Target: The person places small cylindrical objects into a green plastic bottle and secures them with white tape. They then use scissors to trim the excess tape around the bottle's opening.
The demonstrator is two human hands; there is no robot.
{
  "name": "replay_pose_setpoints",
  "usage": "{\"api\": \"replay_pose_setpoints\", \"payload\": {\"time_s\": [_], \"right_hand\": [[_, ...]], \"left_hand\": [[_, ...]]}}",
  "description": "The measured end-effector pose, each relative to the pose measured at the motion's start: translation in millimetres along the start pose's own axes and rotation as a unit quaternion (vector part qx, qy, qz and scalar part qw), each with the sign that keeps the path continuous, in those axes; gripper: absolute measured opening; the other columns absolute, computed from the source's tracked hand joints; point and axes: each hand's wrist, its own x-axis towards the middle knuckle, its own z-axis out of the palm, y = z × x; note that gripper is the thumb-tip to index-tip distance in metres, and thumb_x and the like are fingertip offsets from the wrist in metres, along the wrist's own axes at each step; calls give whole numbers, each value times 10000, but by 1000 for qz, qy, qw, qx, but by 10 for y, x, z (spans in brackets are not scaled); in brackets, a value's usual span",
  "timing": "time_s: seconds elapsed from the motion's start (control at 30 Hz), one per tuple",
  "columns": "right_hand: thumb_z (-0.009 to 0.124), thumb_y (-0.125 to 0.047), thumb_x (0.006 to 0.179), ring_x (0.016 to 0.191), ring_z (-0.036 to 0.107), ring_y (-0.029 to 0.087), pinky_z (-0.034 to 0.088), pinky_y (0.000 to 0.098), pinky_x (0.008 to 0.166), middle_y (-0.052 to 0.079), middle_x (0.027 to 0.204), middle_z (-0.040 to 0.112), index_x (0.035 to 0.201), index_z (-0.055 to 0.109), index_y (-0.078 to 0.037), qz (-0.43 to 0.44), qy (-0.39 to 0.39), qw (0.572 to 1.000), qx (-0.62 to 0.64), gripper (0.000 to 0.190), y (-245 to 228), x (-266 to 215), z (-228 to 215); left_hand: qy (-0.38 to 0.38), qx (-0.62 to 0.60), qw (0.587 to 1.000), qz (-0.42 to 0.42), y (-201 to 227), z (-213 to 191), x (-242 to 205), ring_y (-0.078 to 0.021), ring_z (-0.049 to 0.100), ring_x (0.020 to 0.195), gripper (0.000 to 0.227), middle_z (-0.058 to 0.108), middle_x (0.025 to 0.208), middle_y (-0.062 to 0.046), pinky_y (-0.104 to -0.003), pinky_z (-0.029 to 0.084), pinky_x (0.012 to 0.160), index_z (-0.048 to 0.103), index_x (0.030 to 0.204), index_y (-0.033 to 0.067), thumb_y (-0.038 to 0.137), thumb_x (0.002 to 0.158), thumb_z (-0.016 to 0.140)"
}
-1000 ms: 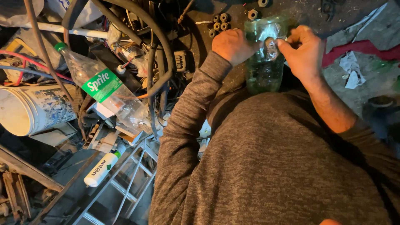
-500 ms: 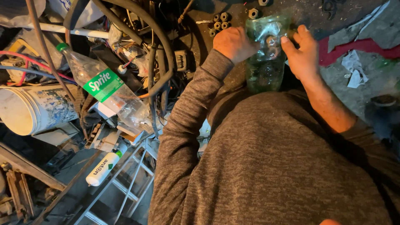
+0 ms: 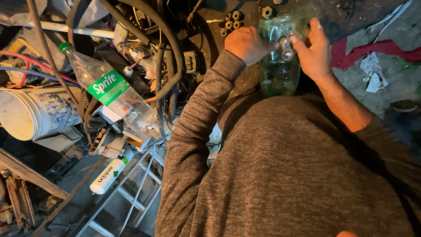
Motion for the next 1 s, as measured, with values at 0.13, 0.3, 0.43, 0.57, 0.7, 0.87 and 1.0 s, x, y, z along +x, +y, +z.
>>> {"api": "replay_pose_setpoints", "payload": {"time_s": [0.13,0.3,0.43,0.57,0.7,0.87,1.0], "right_hand": [[646,34,1118,1417,557,204,435,351,1225,182,1526,585,1571,352,105,-11,2,1000,-13,545,96,-31,-100],[604,25,1132,1347,571,180,463,338,1211,188,1472,590,1630,308,72,25,-65,997,34,581,157,-6,-239],[600,7,1125,1416,566,217,471,345,1195,204,1560,556,1646,159,59,41,-58,996,51,684,333,-23,-265],[622,-3,1109,1404,570,212,481,339,1185,201,1556,552,1628,216,54,44,-37,996,74,662,204,-15,-265],[756,-51,1040,1018,623,188,508,341,900,195,1126,684,1298,615,44,41,24,974,-221,309,-667,61,-379],[756,-55,932,997,662,381,523,493,875,174,1018,685,1077,662,-13,-183,90,799,-566,178,-494,315,-954],[676,-172,949,780,658,298,495,418,736,103,847,678,905,672,-73,-163,12,741,-652,108,187,453,-1329]], "left_hand": [[-124,-6,991,-49,144,-292,85,-309,732,810,841,713,898,-196,-407,591,653,711,961,-10,805,772,621],[-298,-23,950,-90,177,-674,31,-244,761,978,722,757,1054,-175,-350,600,884,757,1070,38,697,900,516],[-247,-52,968,19,-203,-70,-23,-317,668,1048,667,667,1173,-189,-424,520,838,746,1231,177,705,848,607],[-139,-120,983,-7,-231,-180,-223,-309,735,996,748,717,1155,-187,-355,553,857,683,1295,88,664,819,662],[-302,-103,934,-159,238,-988,-182,-298,778,896,694,777,967,-136,-402,605,819,608,1334,174,657,840,547],[-123,-187,973,-59,-2,-584,-294,-302,744,933,569,776,952,-148,-402,561,863,780,1095,114,582,798,653],[-127,-156,976,-81,-91,-312,-206,-300,728,965,624,750,1004,-184,-397,542,894,754,1076,87,629,770,701]]}}
